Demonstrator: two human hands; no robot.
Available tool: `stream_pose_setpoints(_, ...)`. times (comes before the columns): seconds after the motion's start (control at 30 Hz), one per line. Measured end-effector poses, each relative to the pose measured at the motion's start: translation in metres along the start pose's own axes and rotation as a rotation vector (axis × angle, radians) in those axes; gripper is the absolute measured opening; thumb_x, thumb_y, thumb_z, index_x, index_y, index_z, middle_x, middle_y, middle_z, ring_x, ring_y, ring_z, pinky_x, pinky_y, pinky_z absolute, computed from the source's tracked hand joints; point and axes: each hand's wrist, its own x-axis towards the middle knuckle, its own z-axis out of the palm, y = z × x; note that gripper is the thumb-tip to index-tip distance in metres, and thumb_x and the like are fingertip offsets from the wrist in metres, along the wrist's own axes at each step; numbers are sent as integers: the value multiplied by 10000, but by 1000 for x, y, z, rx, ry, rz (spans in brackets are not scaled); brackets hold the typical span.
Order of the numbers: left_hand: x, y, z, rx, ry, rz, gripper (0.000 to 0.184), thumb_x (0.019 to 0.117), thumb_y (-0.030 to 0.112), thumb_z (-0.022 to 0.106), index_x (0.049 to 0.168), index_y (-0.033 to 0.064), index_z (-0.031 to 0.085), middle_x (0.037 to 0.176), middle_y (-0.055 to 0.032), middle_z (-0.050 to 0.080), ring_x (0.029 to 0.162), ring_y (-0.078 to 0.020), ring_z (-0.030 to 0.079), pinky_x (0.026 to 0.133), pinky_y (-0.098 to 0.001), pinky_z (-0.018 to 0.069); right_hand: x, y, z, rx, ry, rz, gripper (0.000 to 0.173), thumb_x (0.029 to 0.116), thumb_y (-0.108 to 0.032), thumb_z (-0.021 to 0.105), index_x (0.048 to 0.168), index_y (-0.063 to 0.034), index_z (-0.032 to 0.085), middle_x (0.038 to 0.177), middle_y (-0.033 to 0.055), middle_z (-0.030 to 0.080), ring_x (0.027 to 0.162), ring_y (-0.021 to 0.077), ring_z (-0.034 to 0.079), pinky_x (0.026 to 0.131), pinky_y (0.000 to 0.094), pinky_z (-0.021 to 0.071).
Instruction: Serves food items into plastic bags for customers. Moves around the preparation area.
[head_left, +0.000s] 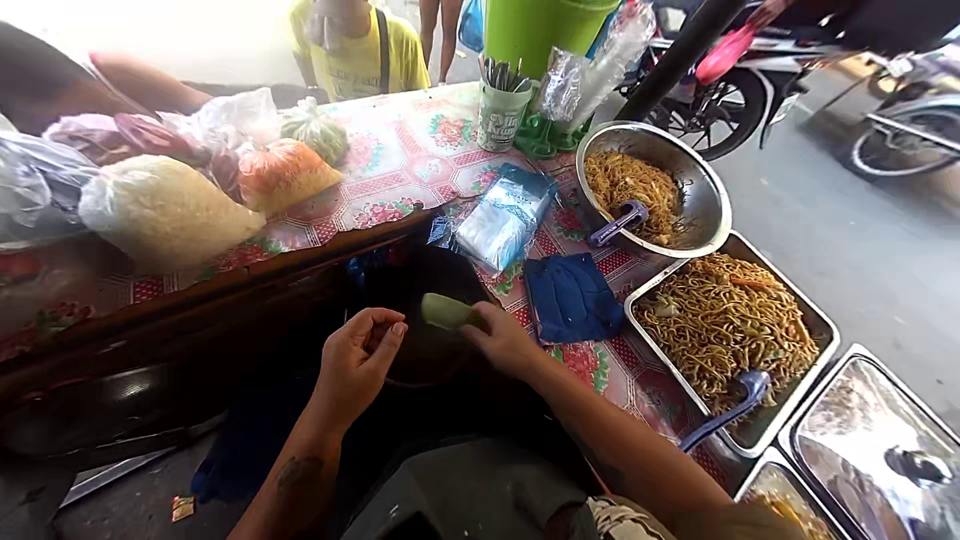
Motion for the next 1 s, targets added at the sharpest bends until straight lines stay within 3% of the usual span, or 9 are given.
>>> stream_pose_setpoints(0.17, 15, 7, 27, 165, -252, -35, 286, 1011, 206, 536, 1115, -6, 696, 956, -98, 704, 791, -84, 646, 721, -234, 537, -32, 15, -54, -442, 474, 45, 271, 1001, -102, 581, 1164, 90, 681, 1181, 284, 664, 1164, 441, 622, 1029, 560, 483)
stream_pose_setpoints(0.27, 44, 9, 57, 256, -355, 22, 313, 995, 223, 604, 1187, -8, 695, 1197, -173, 693, 1140, -280, 654, 989, -448, 520, -8, 41, -67, -567, 609, 159, 263, 1010, -78, 561, 1166, 99, 677, 1215, 307, 645, 1204, 479, 597, 1039, 568, 478)
stream_pose_setpoints(0.33, 75, -3, 81, 354, -359, 46, 466, 933, 300, 711, 1309, 30, 651, 1399, -210, 588, 1371, -382, 494, 1121, -572, 398, 2, 51, -71, -607, 694, 216, 263, 1016, -71, 549, 1176, 91, 680, 1236, 317, 632, 1210, 480, 595, 1033, 560, 483)
stream_pose_setpoints(0.4, 107, -21, 107, 477, -338, 35, 702, 844, 410, 797, 1443, 130, 559, 1562, -249, 402, 1476, -471, 306, 1129, -669, 322, 7, 61, -73, -598, 759, 271, 269, 1021, -66, 536, 1191, 77, 687, 1252, 315, 625, 1234, 467, 585, 1058, 550, 471)
stream_pose_setpoints(0.5, 146, -37, 142, 668, -372, -68, 1012, 739, 568, 823, 1595, 338, 337, 1697, -243, 47, 1539, -521, 24, 1143, -751, 176, 6, 73, -80, -591, 763, 421, 297, 1043, -107, 523, 1251, 37, 679, 1289, 292, 620, 1269, 433, 575, 1084, 525, 459)
stream_pose_setpoints(0.57, 159, -42, 156, 684, -371, -99, 1054, 702, 570, 847, 1600, 370, 332, 1703, -232, -25, 1537, -526, -37, 1135, -789, 122, -3, 65, -84, -605, 728, 500, 326, 1056, -171, 515, 1272, 15, 673, 1293, 277, 630, 1229, 429, 610, 1026, 568, 494)
stream_pose_setpoints(0.7, 168, -30, 143, 623, -432, -162, 686, 852, 489, 761, 1434, 170, 589, 1641, -266, 259, 1509, -513, 202, 1112, -774, 232, -39, 19, -70, -678, 674, 407, 313, 1040, -187, 577, 1153, 78, 699, 1155, 332, 673, 1064, 516, 669, 870, 678, 516)
stream_pose_setpoints(0.83, 176, -19, 135, 618, -409, -101, 390, 991, 300, 619, 1264, 28, 679, 1426, -267, 539, 1368, -457, 464, 1062, -664, 382, -95, -39, -56, -677, 296, 650, 352, 1031, -152, 523, 1198, 133, 645, 1186, 353, 656, 1149, 509, 636, 947, 643, 490)
stream_pose_setpoints(1.0, 182, -47, 139, 466, -213, -24, 276, 952, 183, 645, 1077, -56, 699, 1210, -268, 627, 1122, -406, 637, 958, -558, 524, -115, 3, -54, -604, 107, 947, 368, 1047, -220, 560, 1252, 78, 630, 1236, 307, 655, 1210, 459, 623, 994, 610, 496)
